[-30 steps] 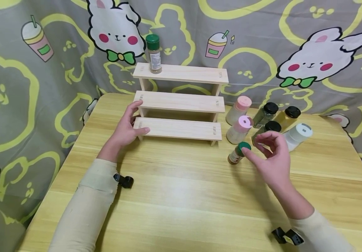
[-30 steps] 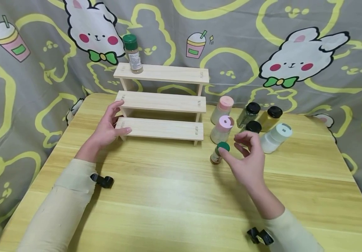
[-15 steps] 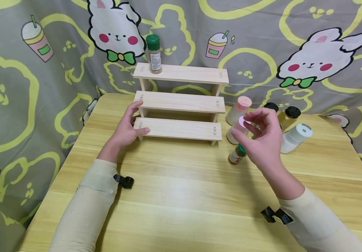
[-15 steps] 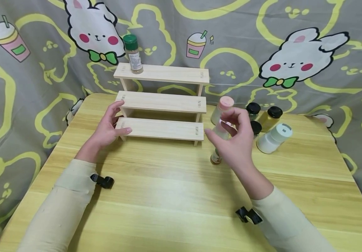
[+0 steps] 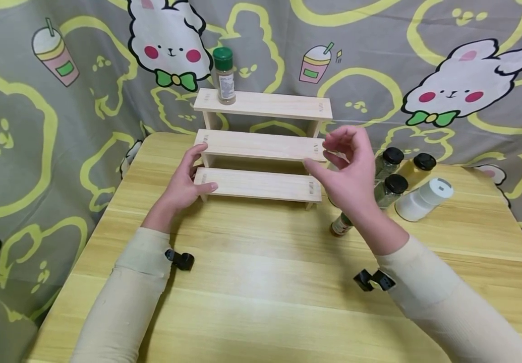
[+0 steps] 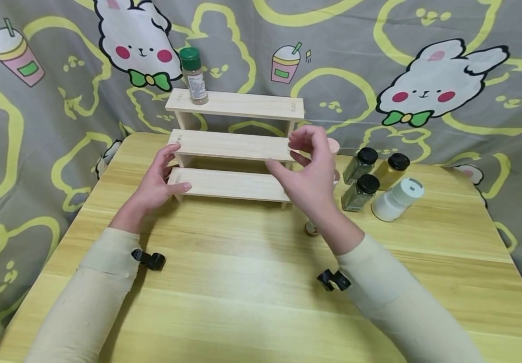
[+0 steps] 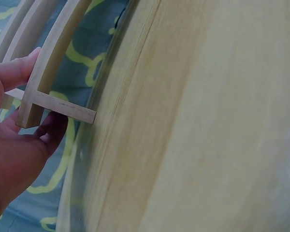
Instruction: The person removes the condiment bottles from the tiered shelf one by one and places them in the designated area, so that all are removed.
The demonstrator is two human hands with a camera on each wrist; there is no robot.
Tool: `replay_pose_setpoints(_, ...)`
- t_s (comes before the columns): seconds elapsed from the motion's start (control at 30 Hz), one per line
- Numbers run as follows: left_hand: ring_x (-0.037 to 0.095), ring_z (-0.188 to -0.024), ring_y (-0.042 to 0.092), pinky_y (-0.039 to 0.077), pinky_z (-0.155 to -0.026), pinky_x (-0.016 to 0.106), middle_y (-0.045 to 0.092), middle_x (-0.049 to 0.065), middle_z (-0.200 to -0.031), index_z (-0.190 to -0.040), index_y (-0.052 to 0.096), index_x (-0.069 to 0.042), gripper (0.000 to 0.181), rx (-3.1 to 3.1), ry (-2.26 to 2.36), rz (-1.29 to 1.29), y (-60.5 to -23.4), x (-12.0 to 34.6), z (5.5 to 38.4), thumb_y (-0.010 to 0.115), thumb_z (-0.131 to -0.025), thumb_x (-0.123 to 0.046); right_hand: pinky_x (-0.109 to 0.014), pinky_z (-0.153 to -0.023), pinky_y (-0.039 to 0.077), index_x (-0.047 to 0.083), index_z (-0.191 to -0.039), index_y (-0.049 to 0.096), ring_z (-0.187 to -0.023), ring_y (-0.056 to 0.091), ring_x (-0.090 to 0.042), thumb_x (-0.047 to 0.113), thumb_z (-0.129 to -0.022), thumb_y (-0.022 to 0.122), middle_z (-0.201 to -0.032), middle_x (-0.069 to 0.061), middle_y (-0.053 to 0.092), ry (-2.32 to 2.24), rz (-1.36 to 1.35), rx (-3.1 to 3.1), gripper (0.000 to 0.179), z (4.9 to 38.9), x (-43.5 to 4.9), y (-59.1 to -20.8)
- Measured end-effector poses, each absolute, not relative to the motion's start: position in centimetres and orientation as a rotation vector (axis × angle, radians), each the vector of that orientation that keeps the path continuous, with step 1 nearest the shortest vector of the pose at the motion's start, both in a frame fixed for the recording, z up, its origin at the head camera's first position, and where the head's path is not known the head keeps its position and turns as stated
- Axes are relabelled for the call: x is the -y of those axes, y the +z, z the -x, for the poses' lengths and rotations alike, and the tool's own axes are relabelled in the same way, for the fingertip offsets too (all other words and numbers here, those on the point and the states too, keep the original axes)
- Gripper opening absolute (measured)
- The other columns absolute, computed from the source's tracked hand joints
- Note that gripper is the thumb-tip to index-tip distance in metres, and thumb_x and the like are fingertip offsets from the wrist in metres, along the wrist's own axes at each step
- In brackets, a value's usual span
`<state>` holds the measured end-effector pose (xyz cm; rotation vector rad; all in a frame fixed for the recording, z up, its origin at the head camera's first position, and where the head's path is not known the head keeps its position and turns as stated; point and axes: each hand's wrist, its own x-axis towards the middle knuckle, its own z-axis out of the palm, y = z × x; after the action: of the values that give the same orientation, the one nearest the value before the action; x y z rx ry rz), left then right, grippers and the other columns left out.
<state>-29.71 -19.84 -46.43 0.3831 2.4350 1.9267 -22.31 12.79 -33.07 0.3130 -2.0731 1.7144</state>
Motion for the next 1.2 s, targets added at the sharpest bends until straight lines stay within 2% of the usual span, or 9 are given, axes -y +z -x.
replay_pose_setpoints(0.27,0.038,-0.135,0.037,0.034,-0.106,0.053,0.025,0.005,-0.160,-0.156,0.030,-0.025,0.095,-2.445,1.918,-0.399,-46.5,19.9,29.7,0.075,-0.081,0.013,-0.040,-0.093,0.049,-0.006,-0.110,0.049,-0.100,0.055,-0.023,-0.007,-0.075,0.078,-0.109,-0.020,0.053,1.722,-0.300,2.101,0.046,24.3,-10.1,-31.4)
replay_pose_setpoints(0.5,0.039,-0.136,0.036,0.034,-0.106,0.053,0.024,0.005,-0.160,-0.155,0.030,-0.024,0.094,-2.460,1.889,-0.401,-46.5,20.1,30.0,0.076,-0.082,0.011,-0.036,-0.092,0.048,-0.001,-0.113,0.049,-0.102,0.054,-0.024,-0.002,-0.075,0.081,-0.107,-0.009,0.053,1.770,-0.245,2.132,0.049,27.1,-8.4,-30.9)
replay_pose_setpoints(0.7,0.041,-0.137,0.034,0.033,-0.107,0.055,0.023,0.009,-0.161,-0.156,0.029,-0.020,0.093,-2.440,1.900,-0.398,-46.6,20.1,30.1,0.074,-0.081,0.014,-0.036,-0.093,0.049,0.005,-0.116,0.051,-0.106,0.054,-0.029,0.005,-0.074,0.087,-0.111,-0.007,0.053,1.780,-0.205,2.153,0.056,30.5,-7.2,-32.0)
replay_pose_setpoints(0.97,0.036,-0.136,0.038,0.034,-0.107,0.050,0.027,0.003,-0.159,-0.153,0.034,-0.028,0.092,-2.466,1.885,-0.394,-46.4,19.9,29.9,0.076,-0.081,0.011,-0.029,-0.091,0.048,0.010,-0.119,0.051,-0.107,0.054,-0.026,0.007,-0.072,0.089,-0.112,-0.005,0.053,1.835,-0.193,2.148,0.060,32.8,-5.2,-32.1)
replay_pose_setpoints(1.2,0.036,-0.137,0.037,0.033,-0.108,0.048,0.026,0.003,-0.159,-0.153,0.034,-0.029,0.092,-2.458,1.889,-0.375,-46.4,20.0,29.9,0.075,-0.082,0.012,-0.027,-0.091,0.048,0.011,-0.119,0.051,-0.107,0.054,-0.024,0.010,-0.073,0.089,-0.116,-0.008,0.053,1.864,-0.229,2.110,0.060,34.6,-3.5,-31.9)
